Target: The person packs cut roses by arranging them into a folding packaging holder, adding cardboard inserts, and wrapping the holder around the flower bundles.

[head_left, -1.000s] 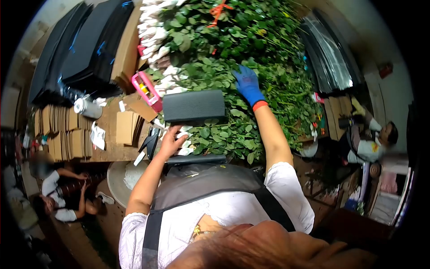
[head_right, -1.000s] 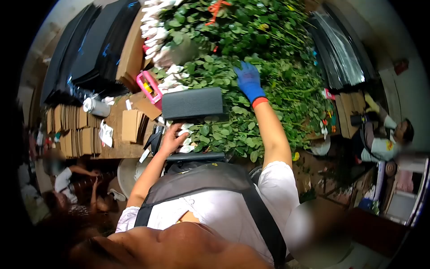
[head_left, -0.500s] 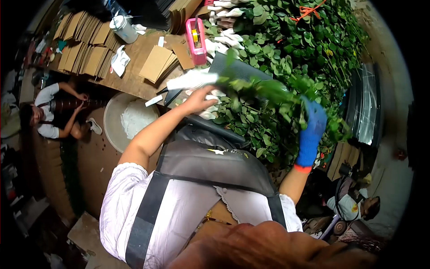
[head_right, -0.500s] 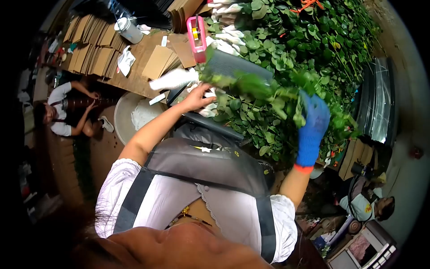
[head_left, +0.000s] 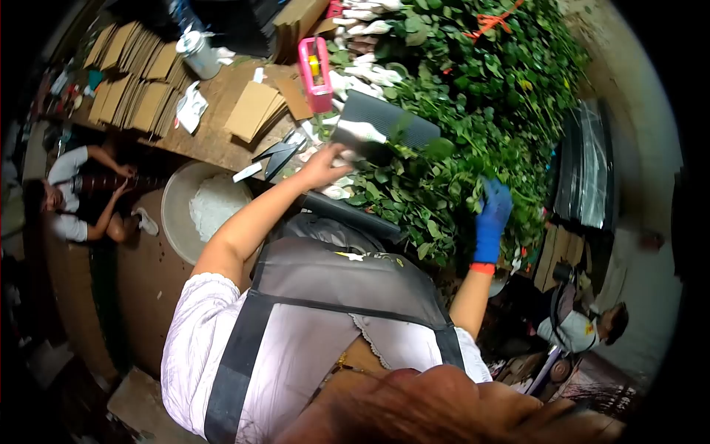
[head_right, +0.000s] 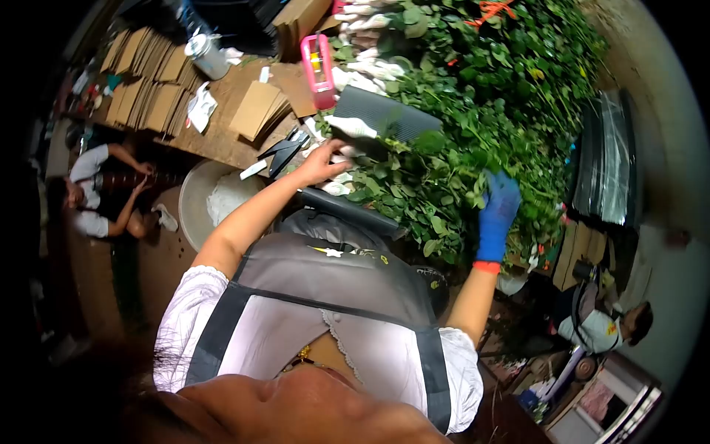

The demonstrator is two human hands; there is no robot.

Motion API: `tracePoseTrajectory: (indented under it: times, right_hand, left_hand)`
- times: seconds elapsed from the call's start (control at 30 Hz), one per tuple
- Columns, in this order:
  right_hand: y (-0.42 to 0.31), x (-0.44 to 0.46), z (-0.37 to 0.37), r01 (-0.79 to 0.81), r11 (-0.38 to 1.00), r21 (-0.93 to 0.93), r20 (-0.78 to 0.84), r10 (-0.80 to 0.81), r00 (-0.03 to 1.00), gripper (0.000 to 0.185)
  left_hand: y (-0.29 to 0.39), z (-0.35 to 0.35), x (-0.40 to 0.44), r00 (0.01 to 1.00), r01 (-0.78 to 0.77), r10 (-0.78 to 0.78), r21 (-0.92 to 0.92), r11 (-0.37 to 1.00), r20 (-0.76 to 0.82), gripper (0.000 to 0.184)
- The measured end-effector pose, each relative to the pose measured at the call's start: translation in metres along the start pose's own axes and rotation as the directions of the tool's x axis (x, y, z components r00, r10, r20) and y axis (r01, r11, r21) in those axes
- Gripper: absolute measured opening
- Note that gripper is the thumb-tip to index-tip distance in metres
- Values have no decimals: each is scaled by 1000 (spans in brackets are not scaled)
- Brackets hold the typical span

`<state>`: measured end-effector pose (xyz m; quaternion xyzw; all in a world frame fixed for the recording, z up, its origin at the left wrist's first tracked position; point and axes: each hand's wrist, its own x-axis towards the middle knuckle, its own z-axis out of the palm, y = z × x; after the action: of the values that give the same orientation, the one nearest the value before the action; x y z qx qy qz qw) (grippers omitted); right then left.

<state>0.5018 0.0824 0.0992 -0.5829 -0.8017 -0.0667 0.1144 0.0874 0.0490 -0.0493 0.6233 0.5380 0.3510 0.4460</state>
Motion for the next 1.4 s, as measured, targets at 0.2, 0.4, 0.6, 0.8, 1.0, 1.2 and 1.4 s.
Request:
tracePoseTrajectory:
  times: [0.2,0.4,0.6,0.8,1.0,1.2,1.4]
  right_hand:
    - [33,83,2,80,997,-4,-461,-73,884,36]
    - [-86,134,10,349,924,154,-429,-256,866,39]
    - [-117,124,-14,257,966,20,-203,-247,947,45]
    - [1,119,9,35,984,-175,58,-25,998,33]
    - [-21,123,-64,143,986,-90,-279,-163,947,38]
    - [-28,12,-35,75,985,158,306,-121,944,58]
    - [1,-44,88,-22,988,-150,485,93,869,46]
  left_hand:
    - [-21,4,5,997,44,-43,-25,999,72,52]
    - [-12,2,8,998,-43,43,10,999,42,54]
    - [-17,4,6,998,-48,48,9,999,35,55]
    - [-18,6,5,992,-127,127,43,991,-13,52]
    - [-20,3,7,995,-88,86,48,995,45,54]
    - [-32,7,4,994,-52,45,60,997,104,52]
    - [-22,7,4,998,-69,70,119,991,-4,39]
